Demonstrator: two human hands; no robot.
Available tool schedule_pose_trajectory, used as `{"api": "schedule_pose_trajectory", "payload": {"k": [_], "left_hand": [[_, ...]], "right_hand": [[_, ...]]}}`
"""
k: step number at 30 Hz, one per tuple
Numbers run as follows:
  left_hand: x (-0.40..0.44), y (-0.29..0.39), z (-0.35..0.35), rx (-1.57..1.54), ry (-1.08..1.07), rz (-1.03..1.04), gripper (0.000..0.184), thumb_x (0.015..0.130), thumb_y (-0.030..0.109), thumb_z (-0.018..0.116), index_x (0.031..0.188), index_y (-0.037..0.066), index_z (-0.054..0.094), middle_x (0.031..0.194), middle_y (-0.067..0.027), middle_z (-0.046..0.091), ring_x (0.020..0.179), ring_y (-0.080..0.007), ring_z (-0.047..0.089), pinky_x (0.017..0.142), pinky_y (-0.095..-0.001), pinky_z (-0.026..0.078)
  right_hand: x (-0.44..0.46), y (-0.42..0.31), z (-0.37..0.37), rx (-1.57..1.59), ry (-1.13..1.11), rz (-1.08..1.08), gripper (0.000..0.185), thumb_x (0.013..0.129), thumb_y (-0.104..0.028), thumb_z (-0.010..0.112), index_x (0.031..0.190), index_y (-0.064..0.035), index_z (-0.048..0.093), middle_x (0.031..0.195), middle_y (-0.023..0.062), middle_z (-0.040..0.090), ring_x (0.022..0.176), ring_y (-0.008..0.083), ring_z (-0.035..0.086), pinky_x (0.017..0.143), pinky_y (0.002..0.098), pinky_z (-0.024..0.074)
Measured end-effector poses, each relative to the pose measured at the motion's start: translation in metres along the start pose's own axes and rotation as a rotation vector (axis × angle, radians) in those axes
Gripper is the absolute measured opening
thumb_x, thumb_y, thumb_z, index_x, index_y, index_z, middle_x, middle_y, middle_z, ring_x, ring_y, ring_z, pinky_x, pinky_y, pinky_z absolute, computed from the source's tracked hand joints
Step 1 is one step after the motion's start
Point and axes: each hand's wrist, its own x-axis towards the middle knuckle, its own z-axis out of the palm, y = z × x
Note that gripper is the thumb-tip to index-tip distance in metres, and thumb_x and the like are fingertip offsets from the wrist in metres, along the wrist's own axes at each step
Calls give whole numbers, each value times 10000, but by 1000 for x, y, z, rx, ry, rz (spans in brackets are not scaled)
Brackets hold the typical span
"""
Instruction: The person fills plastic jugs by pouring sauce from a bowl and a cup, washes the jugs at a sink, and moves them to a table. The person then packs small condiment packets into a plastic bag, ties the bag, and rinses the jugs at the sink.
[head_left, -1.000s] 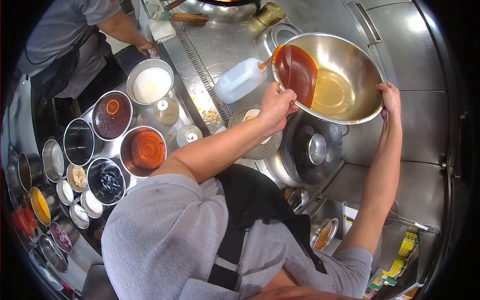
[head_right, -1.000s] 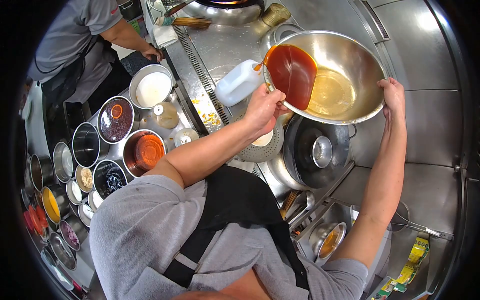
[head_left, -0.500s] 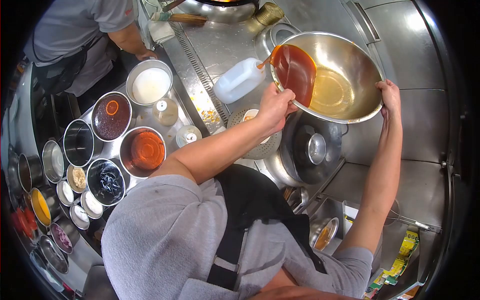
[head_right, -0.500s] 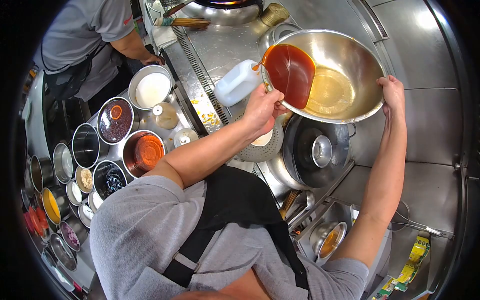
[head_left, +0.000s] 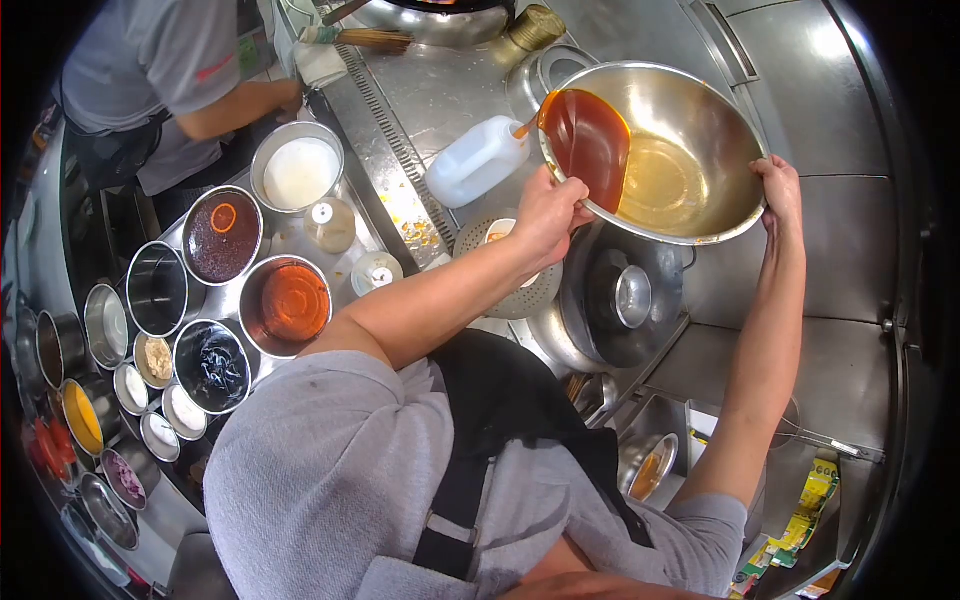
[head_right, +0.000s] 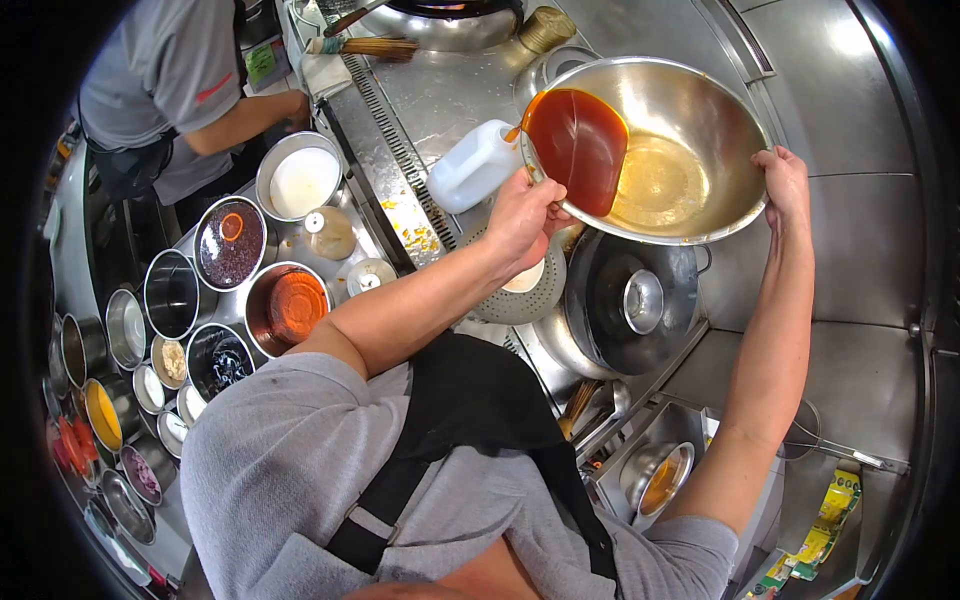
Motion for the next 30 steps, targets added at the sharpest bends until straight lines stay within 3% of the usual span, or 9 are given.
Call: {"api": "schedule_pose_trajectory", "payload": {"k": [22, 30], "left_hand": [[-2, 5, 2, -27, 15, 2, 178, 849, 3, 516, 1021, 42, 493, 826, -43, 573, 670, -120, 577, 725, -369, 586], [-3, 5, 2, -17, 1, -2, 195, 850, 3, 510, 1040, 37, 484, 847, -50, 576, 680, -129, 583, 746, -389, 589]], "right_hand": [[7, -4, -1, -40, -7, -14, 25, 769, -1, 559, 774, -25, 561, 713, 20, 544, 623, 113, 497, 573, 266, 402], [-7, -13, 8, -16, 16, -32, 51, 803, 7, 549, 781, -39, 547, 695, 3, 531, 562, 93, 481, 516, 254, 403]]}}
